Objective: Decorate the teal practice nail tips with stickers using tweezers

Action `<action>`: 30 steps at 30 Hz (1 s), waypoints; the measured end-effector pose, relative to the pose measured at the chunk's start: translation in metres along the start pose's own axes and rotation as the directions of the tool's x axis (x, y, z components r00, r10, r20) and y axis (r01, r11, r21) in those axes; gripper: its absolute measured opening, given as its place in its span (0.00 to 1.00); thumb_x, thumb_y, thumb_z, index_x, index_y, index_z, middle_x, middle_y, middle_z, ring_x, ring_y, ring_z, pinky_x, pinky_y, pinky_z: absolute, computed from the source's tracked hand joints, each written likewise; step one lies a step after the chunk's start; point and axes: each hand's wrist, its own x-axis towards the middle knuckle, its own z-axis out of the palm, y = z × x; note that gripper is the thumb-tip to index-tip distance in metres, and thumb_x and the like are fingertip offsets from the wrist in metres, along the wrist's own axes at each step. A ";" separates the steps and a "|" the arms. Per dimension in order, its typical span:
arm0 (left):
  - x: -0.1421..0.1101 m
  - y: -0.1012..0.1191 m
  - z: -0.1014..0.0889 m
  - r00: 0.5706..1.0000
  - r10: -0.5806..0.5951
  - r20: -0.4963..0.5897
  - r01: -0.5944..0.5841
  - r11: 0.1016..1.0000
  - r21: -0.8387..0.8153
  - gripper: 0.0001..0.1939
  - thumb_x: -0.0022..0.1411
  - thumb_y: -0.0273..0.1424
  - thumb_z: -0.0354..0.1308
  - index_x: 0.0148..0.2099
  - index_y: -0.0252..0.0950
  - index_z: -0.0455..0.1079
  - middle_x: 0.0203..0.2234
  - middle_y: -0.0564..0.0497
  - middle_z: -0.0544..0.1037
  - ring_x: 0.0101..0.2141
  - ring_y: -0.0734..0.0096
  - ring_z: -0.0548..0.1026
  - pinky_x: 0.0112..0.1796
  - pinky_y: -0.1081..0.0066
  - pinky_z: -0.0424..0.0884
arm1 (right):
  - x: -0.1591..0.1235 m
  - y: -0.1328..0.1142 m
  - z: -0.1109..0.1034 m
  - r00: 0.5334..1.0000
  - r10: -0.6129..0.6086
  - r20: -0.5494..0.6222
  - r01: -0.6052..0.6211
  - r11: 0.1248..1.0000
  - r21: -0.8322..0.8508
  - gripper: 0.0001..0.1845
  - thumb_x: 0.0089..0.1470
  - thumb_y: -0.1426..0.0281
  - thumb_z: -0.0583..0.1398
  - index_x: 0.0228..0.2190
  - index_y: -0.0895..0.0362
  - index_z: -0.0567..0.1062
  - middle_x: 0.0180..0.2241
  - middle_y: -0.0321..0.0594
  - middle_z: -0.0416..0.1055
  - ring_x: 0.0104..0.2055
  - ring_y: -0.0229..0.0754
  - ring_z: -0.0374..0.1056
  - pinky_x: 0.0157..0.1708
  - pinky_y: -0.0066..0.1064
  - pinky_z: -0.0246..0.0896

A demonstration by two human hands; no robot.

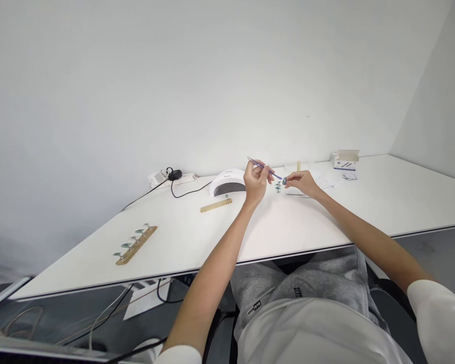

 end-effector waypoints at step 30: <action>-0.012 -0.004 0.007 1.000 0.010 -0.023 -0.009 0.999 0.039 0.18 0.57 0.42 0.62 0.36 0.38 0.58 0.24 0.54 0.76 0.19 0.74 0.75 0.22 0.73 0.72 | 0.000 0.004 0.004 0.999 -0.003 -0.033 0.006 0.996 0.092 0.17 0.34 0.60 0.72 0.22 0.59 0.76 0.25 0.38 0.74 0.25 0.39 0.71 0.32 0.36 0.71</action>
